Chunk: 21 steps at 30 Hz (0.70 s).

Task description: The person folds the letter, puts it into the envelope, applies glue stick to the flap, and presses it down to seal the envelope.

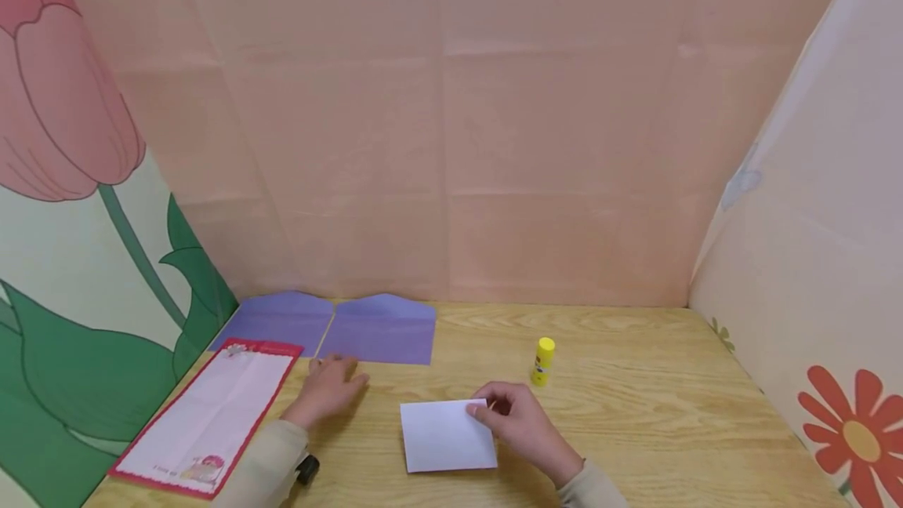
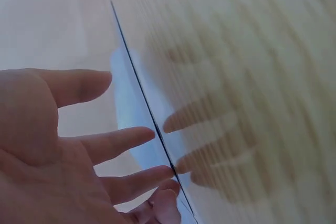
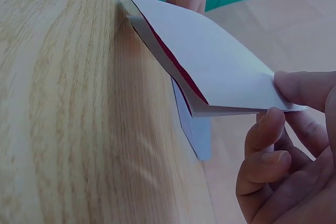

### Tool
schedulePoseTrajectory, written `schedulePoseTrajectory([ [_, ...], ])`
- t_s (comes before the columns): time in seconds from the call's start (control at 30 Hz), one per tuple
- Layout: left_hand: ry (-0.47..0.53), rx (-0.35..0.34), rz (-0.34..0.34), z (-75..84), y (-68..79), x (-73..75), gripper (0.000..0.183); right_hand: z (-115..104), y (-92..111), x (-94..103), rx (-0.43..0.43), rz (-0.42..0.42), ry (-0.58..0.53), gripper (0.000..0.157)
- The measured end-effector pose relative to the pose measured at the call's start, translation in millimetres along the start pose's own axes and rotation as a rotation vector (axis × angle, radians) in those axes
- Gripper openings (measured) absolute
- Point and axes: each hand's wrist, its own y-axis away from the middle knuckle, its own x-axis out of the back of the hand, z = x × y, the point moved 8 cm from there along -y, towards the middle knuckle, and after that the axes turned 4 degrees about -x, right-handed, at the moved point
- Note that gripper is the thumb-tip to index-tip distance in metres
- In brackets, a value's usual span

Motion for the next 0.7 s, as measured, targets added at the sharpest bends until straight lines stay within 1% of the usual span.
schedulePoseTrajectory([
  [0.13, -0.018, 0.027, -0.034, -0.2, 1.0, -1.4, 0.051, 3, -1, -0.4, -0.006, 0.0, 0.005, 0.024],
  [0.4, -0.038, 0.029, -0.061, 2.1, 2.2, 0.4, 0.056, 8, -2, -1.0, -0.01, -0.003, -0.002, 0.021],
  [0.5, -0.04, 0.03, -0.07, -0.7, -1.4, 1.4, 0.058, 7, -1, -1.1, -0.012, -0.003, 0.004, 0.022],
  [0.57, -0.022, 0.026, -0.072, -2.7, -5.4, 3.3, 0.057, 6, -1, -1.3, -0.009, -0.002, 0.007, 0.023],
  [0.7, 0.005, -0.009, -0.055, -6.5, -16.2, 12.7, 0.051, 4, 0, -2.4, -0.01, -0.007, 0.005, 0.024],
])
